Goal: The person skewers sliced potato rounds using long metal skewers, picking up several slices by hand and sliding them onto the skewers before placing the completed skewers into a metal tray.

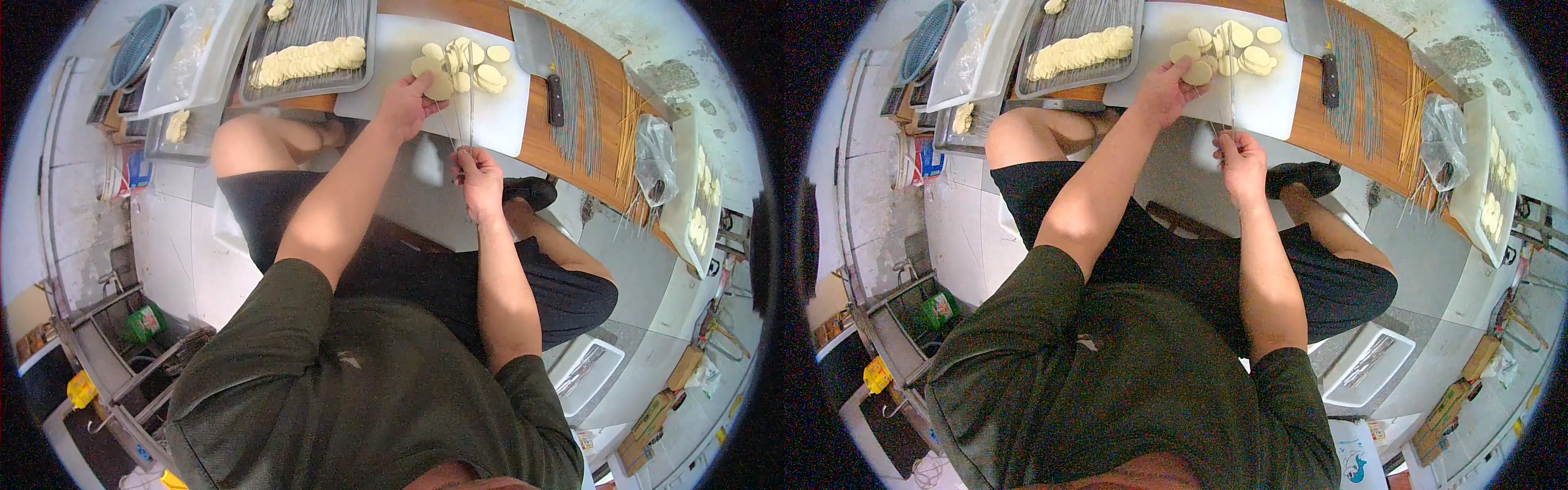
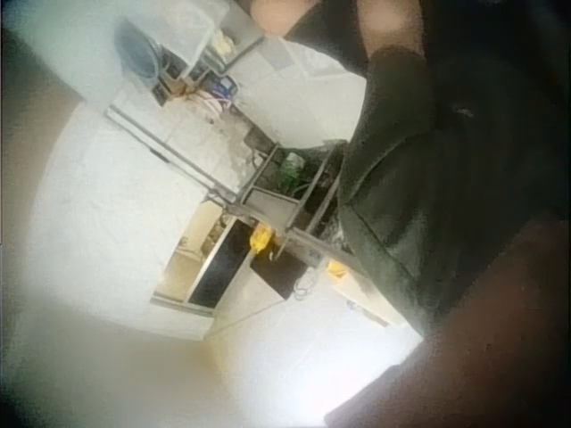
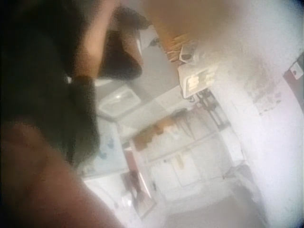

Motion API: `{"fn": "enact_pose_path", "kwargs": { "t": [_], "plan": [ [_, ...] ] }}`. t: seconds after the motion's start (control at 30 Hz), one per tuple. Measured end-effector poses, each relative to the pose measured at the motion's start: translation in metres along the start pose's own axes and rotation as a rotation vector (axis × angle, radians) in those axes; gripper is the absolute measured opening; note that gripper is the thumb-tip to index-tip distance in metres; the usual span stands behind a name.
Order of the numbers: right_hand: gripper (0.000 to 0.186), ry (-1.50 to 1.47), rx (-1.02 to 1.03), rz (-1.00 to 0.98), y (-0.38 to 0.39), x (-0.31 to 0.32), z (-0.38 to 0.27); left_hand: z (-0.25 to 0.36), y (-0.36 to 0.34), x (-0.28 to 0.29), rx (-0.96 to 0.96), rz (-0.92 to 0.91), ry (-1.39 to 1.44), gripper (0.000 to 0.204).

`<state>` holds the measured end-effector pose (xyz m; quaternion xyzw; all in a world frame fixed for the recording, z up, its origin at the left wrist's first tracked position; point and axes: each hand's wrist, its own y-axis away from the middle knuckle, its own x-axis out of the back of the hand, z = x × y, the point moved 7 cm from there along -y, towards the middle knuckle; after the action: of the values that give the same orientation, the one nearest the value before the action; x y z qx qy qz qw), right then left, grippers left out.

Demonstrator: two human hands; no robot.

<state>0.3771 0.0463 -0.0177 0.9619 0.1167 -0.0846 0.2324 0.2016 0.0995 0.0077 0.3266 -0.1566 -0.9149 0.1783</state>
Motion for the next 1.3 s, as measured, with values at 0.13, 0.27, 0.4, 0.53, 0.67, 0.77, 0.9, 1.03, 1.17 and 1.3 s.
{"fn": "enact_pose_path", "kwargs": {
  "t": [0.13, 0.27, 0.4, 0.53, 0.67, 0.77, 0.9, 1.03, 1.17, 1.3],
  "plan": [
    [0.017, 0.165, 0.020, 0.042, 0.000, 0.007, -0.001, 0.024, -0.006, 0.010, -0.032, 0.003, 0.059, 0.030],
    [0.018, 0.208, 0.042, 0.050, 0.000, 0.008, 0.004, 0.041, -0.018, 0.016, -0.056, -0.030, 0.012, 0.028],
    [0.022, 0.165, 0.067, 0.018, 0.001, 0.005, 0.004, 0.059, -0.024, 0.023, -0.155, -0.002, -0.018, 0.025],
    [0.021, 0.143, 0.078, 0.024, 0.000, 0.005, 0.006, 0.066, -0.030, 0.027, -0.167, 0.004, -0.052, 0.025],
    [0.020, 0.139, 0.090, 0.032, -0.001, 0.006, 0.008, 0.070, -0.030, 0.024, -0.181, 0.013, -0.052, 0.027],
    [0.021, 0.139, 0.035, 0.025, 0.001, 0.005, 0.009, 0.073, -0.030, 0.023, -0.194, -0.004, -0.021, 0.027],
    [0.021, 0.130, 0.004, 0.013, 0.001, 0.006, 0.011, 0.077, -0.030, 0.024, -0.217, -0.002, -0.035, 0.028],
    [0.022, 0.160, -0.001, 0.026, 0.001, 0.007, 0.010, 0.079, -0.026, 0.021, -0.210, 0.036, -0.004, 0.020],
    [0.023, 0.169, 0.021, 0.004, 0.001, 0.005, 0.008, 0.079, -0.027, 0.019, -0.220, -0.005, -0.015, 0.021],
    [0.023, 0.163, 0.020, -0.006, 0.000, 0.005, 0.009, 0.077, -0.027, 0.018, -0.224, -0.005, -0.062, 0.027]
  ]
}}
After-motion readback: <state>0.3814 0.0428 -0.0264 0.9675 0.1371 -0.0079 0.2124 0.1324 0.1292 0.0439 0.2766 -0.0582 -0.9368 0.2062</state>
